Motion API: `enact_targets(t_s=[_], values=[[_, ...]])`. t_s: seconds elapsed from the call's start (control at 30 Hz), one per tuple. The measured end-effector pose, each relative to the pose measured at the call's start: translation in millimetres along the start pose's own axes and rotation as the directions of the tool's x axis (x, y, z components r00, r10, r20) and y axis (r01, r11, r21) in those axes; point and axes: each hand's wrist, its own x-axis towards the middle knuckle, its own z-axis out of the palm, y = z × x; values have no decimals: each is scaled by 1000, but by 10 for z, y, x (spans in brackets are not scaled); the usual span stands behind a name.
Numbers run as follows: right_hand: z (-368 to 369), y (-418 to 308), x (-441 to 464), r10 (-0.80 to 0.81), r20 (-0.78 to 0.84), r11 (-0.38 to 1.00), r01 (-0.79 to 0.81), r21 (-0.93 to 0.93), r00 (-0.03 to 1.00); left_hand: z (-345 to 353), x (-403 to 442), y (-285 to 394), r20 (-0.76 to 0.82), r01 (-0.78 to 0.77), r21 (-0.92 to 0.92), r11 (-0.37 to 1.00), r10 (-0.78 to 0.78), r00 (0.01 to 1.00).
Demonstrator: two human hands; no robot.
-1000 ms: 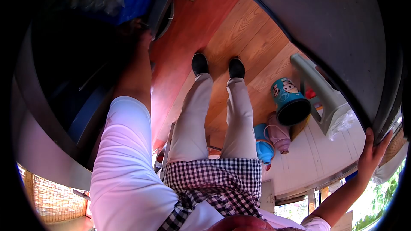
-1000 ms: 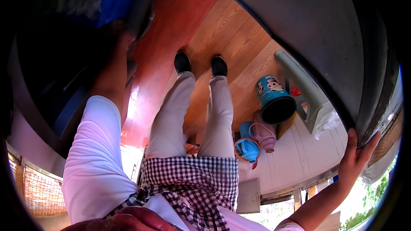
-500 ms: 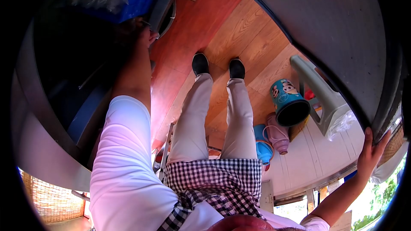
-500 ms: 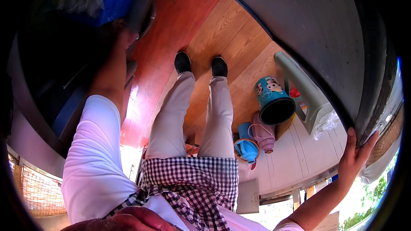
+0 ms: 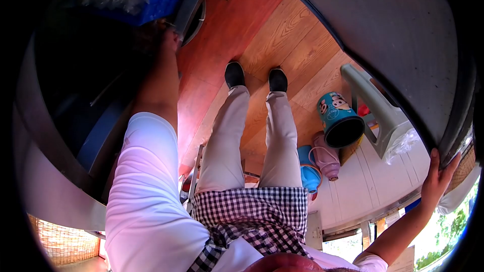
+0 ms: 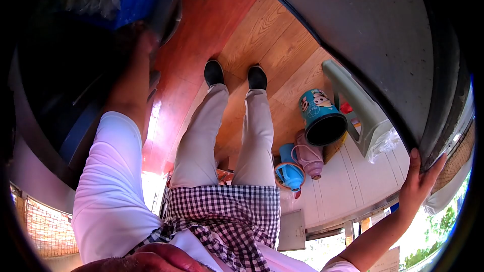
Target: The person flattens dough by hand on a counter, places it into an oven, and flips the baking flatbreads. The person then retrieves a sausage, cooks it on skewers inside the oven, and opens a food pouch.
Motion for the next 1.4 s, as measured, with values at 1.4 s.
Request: enact_targets(t_s=[1.4], values=[[29,7,74,19,-50,1000,-19,0,999,347,-1103,343,470,-558,825,-96,664,581]])
